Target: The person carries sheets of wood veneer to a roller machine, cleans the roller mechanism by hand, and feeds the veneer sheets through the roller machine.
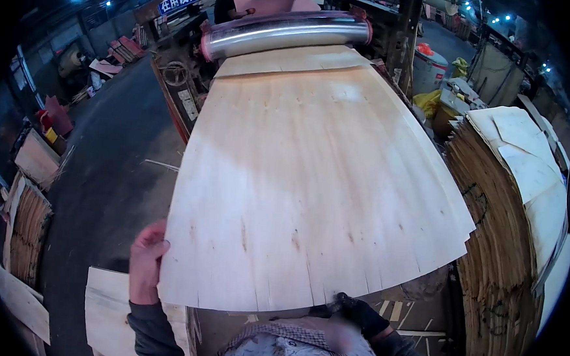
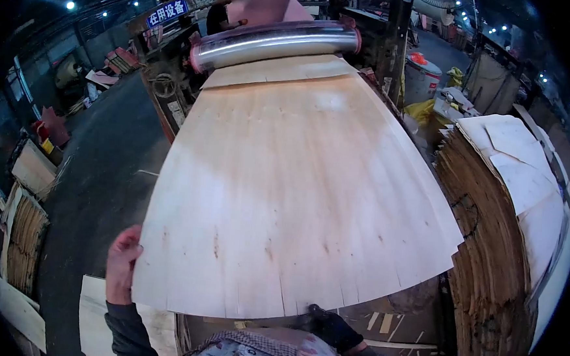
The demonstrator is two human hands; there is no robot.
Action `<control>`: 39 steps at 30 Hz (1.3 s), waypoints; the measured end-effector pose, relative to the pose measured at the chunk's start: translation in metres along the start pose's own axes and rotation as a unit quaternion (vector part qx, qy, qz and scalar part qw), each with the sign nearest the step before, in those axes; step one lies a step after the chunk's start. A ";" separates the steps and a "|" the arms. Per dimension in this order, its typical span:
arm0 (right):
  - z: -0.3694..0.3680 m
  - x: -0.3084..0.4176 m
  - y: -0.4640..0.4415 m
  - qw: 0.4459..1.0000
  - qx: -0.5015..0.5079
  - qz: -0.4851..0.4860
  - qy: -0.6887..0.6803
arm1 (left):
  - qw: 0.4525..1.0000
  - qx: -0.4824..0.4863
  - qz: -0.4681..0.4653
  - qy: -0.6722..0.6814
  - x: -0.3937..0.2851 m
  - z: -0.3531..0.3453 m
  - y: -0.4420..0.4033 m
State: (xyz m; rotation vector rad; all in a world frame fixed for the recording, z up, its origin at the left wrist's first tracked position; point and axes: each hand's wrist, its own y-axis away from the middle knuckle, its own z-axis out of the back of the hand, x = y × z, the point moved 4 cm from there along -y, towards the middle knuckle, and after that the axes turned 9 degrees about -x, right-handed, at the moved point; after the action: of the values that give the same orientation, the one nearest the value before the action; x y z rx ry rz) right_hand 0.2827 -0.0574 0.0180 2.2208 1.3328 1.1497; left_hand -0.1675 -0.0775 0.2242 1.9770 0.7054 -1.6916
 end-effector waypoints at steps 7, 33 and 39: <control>-0.065 0.077 0.067 0.554 -0.223 0.438 0.672 | 0.993 -0.053 -0.040 0.097 -0.057 -0.030 0.013; -0.036 0.230 -0.219 0.945 0.116 0.272 -0.142 | 0.966 -0.083 0.118 -0.212 0.167 0.060 0.001; -0.033 0.232 -0.211 0.956 0.122 0.250 -0.094 | 0.986 -0.023 0.107 -0.129 0.100 0.042 0.011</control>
State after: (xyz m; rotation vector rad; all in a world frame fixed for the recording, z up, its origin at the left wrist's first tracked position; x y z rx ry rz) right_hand 0.1886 0.2436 0.0210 2.8774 0.8980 0.9187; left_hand -0.1808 -0.1030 0.1186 1.6931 0.4191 -1.7388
